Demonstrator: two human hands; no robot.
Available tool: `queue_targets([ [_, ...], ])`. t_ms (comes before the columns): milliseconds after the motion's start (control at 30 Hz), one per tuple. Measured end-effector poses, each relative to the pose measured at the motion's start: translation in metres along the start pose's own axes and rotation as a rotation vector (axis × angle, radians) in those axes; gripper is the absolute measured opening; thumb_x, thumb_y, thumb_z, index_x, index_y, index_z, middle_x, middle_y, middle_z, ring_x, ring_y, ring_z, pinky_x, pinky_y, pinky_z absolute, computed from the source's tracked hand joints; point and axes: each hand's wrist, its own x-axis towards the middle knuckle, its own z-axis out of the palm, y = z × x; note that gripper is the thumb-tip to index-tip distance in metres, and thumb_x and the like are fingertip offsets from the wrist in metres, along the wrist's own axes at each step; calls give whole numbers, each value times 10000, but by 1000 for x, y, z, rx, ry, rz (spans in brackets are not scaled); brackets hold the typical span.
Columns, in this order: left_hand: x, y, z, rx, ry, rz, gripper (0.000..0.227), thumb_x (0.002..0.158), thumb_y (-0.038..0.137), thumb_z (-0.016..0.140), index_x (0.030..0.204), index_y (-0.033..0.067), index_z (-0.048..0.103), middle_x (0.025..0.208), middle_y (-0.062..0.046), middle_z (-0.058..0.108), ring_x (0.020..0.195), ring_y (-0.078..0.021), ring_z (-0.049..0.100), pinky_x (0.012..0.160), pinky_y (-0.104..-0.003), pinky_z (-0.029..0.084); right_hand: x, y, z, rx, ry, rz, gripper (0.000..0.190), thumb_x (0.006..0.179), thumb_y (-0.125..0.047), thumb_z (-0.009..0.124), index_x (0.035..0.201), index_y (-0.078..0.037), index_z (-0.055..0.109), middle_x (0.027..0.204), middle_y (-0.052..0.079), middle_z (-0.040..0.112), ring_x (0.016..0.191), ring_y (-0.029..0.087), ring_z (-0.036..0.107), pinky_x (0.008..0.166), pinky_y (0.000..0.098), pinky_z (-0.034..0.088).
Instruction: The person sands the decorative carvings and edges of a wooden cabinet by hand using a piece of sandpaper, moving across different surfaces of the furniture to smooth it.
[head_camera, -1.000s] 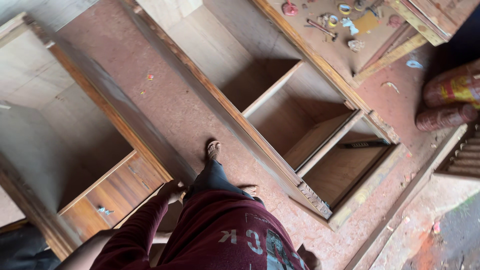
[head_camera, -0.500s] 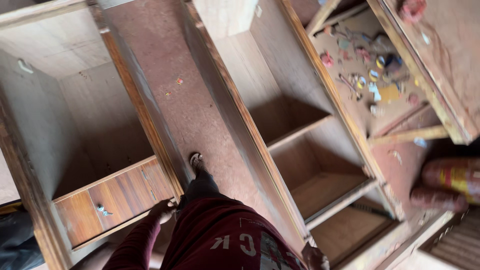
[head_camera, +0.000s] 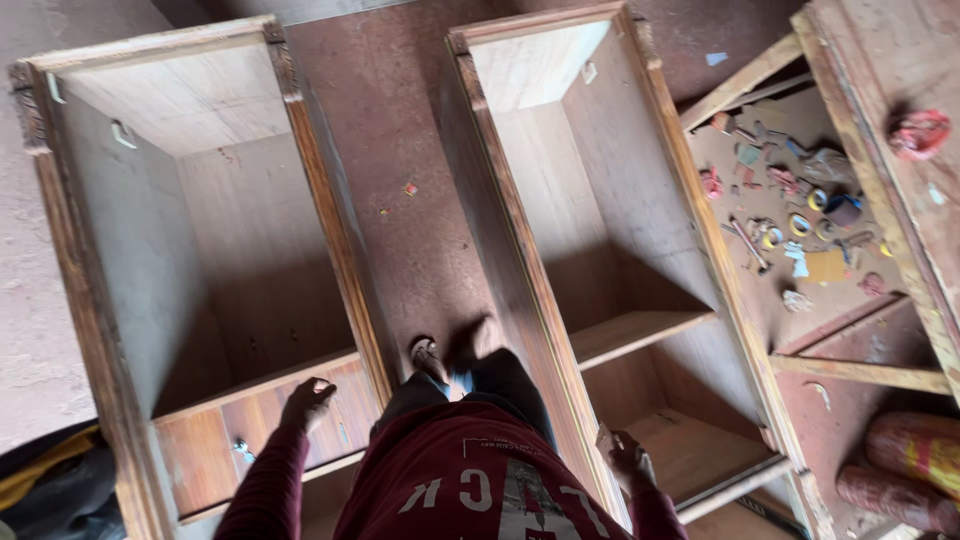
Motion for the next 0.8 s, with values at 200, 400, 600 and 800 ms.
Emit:
queue_targets([
  [200, 25, 41, -10, -79, -120, -111, 369, 897, 404, 713, 1106, 100, 719, 1011, -154, 769, 926, -325, 752, 864, -401, 583, 35, -46, -35, 49, 84, -37, 447, 859, -169, 603, 1297, -174, 690, 1278, 160, 732, 1171, 337, 708, 982, 419, 572],
  [400, 87, 74, -26, -126, -39, -138, 363, 918, 342, 674, 1131, 57, 745, 1102, -166, 776, 1041, -277, 748, 899, -391, 573, 92, -146, -106, -45, 49, -104, 385, 921, -209, 563, 1278, -141, 692, 1306, 147, 684, 1194, 339, 657, 995, 418, 519],
  [600, 129, 119, -72, -224, 20, -196, 401, 959, 335, 662, 1195, 20, 743, 1164, -176, 769, 1048, -269, 695, 904, -391, 538, 204, -243, -189, -41, 140, -206, 357, 1002, -291, 547, 1250, -83, 698, 1211, 208, 699, 1116, 377, 674, 897, 443, 540],
  [800, 186, 157, -120, -365, 14, -280, 425, 971, 327, 637, 1252, 16, 707, 1174, -169, 777, 973, -245, 755, 883, -366, 577, 315, -350, -254, 134, 350, -712, 391, 850, -72, 558, 1223, -48, 673, 1079, 192, 736, 986, 307, 704, 791, 403, 566],
])
